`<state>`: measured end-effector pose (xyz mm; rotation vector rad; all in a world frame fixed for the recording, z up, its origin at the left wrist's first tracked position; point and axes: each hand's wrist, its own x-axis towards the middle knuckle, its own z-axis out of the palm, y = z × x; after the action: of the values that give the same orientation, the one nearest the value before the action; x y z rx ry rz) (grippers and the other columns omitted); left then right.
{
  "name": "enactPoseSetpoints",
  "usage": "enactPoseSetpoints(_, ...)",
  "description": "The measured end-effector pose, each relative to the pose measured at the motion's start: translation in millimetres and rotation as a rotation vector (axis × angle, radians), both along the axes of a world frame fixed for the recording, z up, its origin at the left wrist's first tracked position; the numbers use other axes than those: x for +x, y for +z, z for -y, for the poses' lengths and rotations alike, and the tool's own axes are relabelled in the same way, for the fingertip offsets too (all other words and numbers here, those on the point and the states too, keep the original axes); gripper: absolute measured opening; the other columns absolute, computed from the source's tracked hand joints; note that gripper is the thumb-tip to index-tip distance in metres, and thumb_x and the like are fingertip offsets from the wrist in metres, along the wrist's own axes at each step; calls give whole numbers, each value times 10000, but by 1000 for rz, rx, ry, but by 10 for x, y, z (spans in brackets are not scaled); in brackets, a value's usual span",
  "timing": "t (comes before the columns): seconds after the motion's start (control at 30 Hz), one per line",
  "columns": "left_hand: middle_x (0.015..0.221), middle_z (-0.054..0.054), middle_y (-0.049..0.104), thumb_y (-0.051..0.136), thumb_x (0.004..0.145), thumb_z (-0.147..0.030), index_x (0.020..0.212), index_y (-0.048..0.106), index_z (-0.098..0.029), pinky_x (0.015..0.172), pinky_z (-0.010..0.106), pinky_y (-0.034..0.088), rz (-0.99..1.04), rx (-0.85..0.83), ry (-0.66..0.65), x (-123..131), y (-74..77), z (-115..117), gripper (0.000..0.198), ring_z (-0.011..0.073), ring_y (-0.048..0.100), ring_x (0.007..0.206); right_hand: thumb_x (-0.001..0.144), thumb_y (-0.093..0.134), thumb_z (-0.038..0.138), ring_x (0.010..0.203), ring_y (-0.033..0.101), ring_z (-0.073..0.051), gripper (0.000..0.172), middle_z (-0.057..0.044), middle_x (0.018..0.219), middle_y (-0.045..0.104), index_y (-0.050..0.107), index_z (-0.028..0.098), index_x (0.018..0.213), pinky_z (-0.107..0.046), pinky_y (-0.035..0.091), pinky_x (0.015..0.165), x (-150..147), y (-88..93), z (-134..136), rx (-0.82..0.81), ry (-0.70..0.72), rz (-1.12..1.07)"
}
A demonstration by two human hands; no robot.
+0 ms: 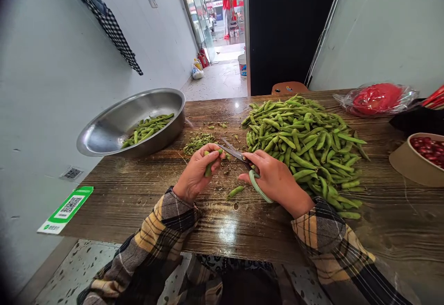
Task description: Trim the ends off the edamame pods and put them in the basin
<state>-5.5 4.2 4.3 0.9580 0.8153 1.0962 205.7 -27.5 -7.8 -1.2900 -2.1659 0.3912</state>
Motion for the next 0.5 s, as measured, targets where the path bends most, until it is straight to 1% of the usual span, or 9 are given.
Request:
enactPoseSetpoints(0.07,731,12,648,739,709,-243,863,538,-141,427,150,281,18,3,-21,12,-4,17,273,26,434,448,818,685,376,716,606,-177,476,-44,972,626,573,208,1249,-314,486,648,-16,18,14,-23,10,25)
enactPoseSetpoints(0.23,648,-34,577,752,715,-228,863,566,-137,430,145,289,37,12,-61,57,-50,45,255,23,436,446,809,699,380,808,608,-188,502,-41,1019,609,550,230,1264,-297,473,668,-49,28,34,-34,38,31)
enactPoseSetpoints(0.37,674,-28,585,743,736,-239,836,565,-139,443,154,302,39,46,-101,75,-82,50,227,24,443,456,817,690,388,825,603,-192,497,-52,1032,604,544,221,1261,-301,475,685,-55,8,35,-22,55,16)
enactPoseSetpoints(0.5,669,-24,594,739,746,-258,832,562,-141,455,161,305,20,58,-109,78,-77,59,229,26,439,459,811,691,383,739,579,-170,479,-38,951,589,555,217,1240,-297,471,656,-53,-6,28,-29,80,-15)
